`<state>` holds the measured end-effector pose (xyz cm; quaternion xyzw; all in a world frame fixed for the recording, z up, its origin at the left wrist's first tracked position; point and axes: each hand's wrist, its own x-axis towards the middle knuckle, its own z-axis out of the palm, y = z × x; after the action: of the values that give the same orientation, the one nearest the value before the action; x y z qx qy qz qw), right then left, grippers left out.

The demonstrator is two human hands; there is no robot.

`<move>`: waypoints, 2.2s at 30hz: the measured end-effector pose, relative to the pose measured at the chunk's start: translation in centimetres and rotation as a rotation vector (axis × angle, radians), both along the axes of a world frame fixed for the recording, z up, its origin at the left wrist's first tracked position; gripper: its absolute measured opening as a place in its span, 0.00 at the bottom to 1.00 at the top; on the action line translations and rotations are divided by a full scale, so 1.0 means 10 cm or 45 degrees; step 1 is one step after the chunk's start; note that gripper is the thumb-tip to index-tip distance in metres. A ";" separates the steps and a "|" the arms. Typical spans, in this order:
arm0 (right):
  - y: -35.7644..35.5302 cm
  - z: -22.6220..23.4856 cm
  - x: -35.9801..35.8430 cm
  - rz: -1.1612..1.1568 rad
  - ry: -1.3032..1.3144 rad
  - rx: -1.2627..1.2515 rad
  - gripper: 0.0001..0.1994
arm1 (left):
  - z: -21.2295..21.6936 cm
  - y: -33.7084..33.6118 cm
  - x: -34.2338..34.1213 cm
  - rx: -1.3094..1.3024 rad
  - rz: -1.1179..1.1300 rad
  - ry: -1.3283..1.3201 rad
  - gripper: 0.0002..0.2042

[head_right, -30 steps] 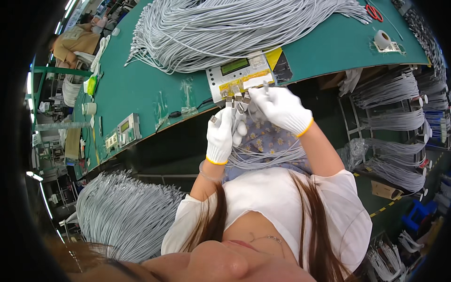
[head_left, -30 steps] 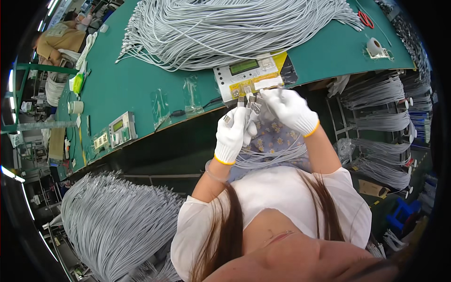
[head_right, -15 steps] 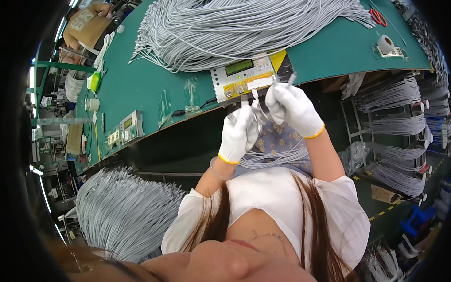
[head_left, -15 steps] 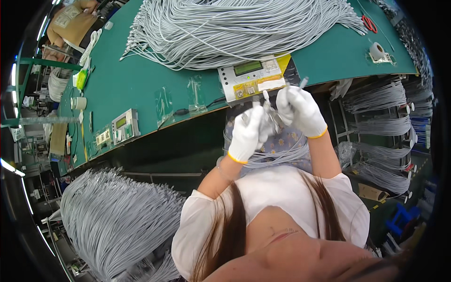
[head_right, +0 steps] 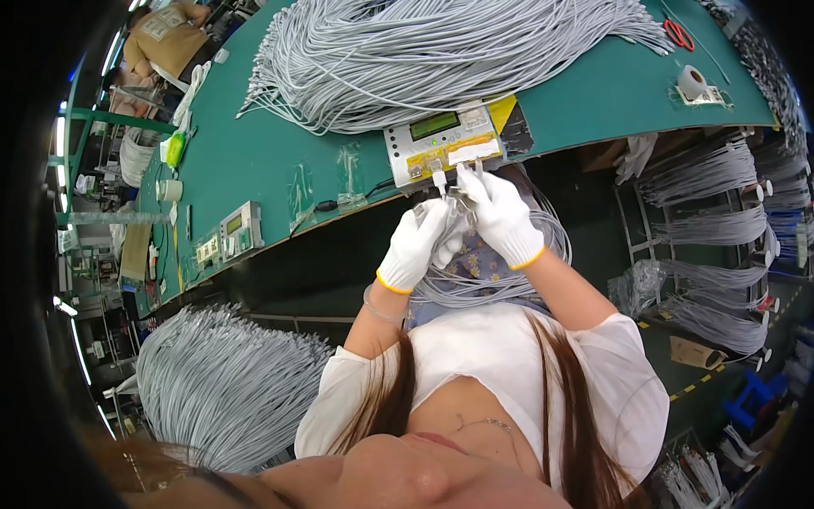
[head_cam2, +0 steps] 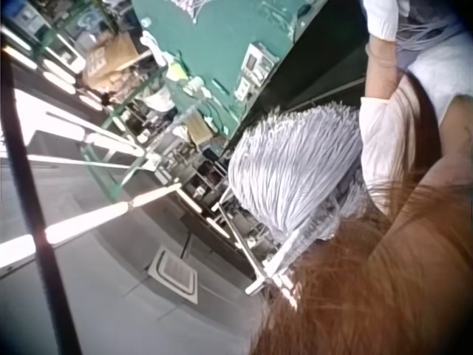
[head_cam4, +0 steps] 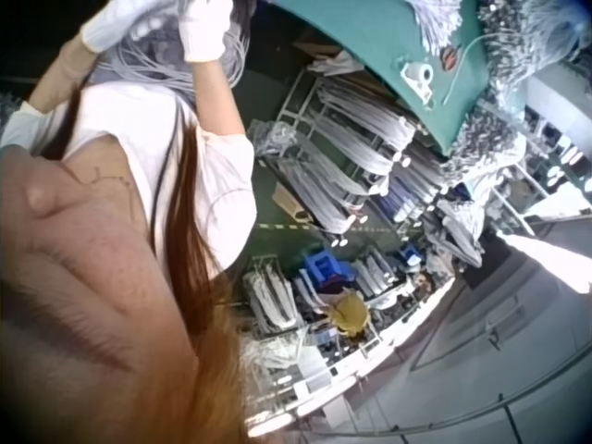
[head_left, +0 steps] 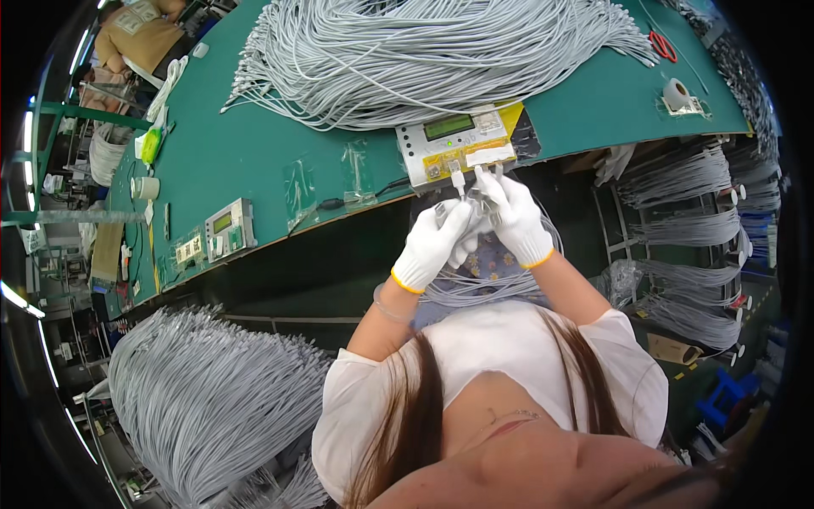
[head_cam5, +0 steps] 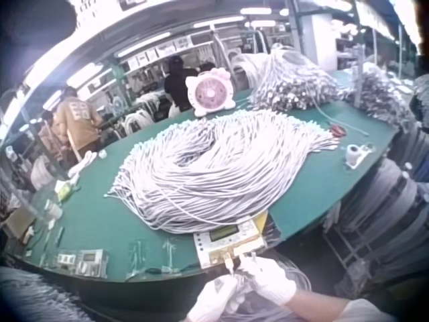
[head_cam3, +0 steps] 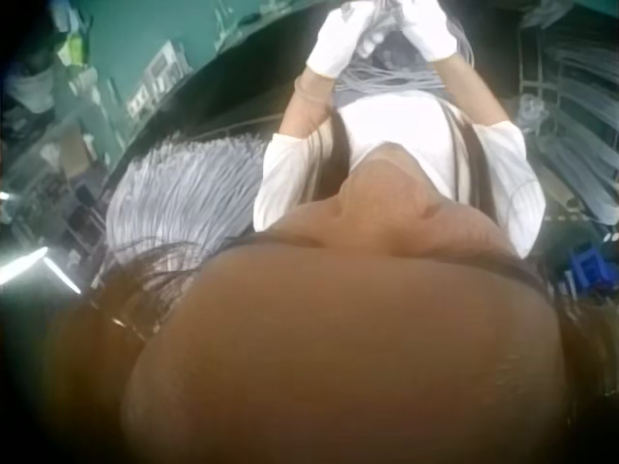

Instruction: The person takes cables from a pile on a workbench, inserts their connectors into a testing device, and pulls the tested cables onto her lap.

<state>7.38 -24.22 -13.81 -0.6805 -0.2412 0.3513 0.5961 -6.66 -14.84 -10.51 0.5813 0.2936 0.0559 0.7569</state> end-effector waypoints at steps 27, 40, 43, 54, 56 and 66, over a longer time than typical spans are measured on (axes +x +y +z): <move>-0.43 0.46 0.34 0.164 0.255 0.248 0.16 | 0.30 -0.01 0.16 -0.109 0.151 0.044 0.21; -0.06 0.31 0.00 0.110 0.066 0.017 0.24 | -1.31 0.66 -0.74 1.067 0.118 1.074 0.15; -0.01 0.33 -0.05 0.126 0.096 0.034 0.24 | -1.60 0.94 -1.02 1.370 -0.396 1.513 0.19; 0.05 0.25 0.02 0.273 -0.158 0.164 0.23 | -0.13 0.10 -0.28 -0.163 0.107 -0.128 0.17; -0.01 0.18 0.17 0.353 -0.585 0.186 0.22 | -0.01 0.01 -0.05 0.021 0.113 -0.064 0.15; -1.34 -1.35 0.76 0.242 0.071 -1.316 0.21 | -0.08 -0.10 0.20 -0.089 0.396 -0.032 0.19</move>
<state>15.02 -37.64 -27.33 -0.8512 -0.0811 0.4951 0.1542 -4.63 -15.87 -11.35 0.5012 0.3723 0.1695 0.7625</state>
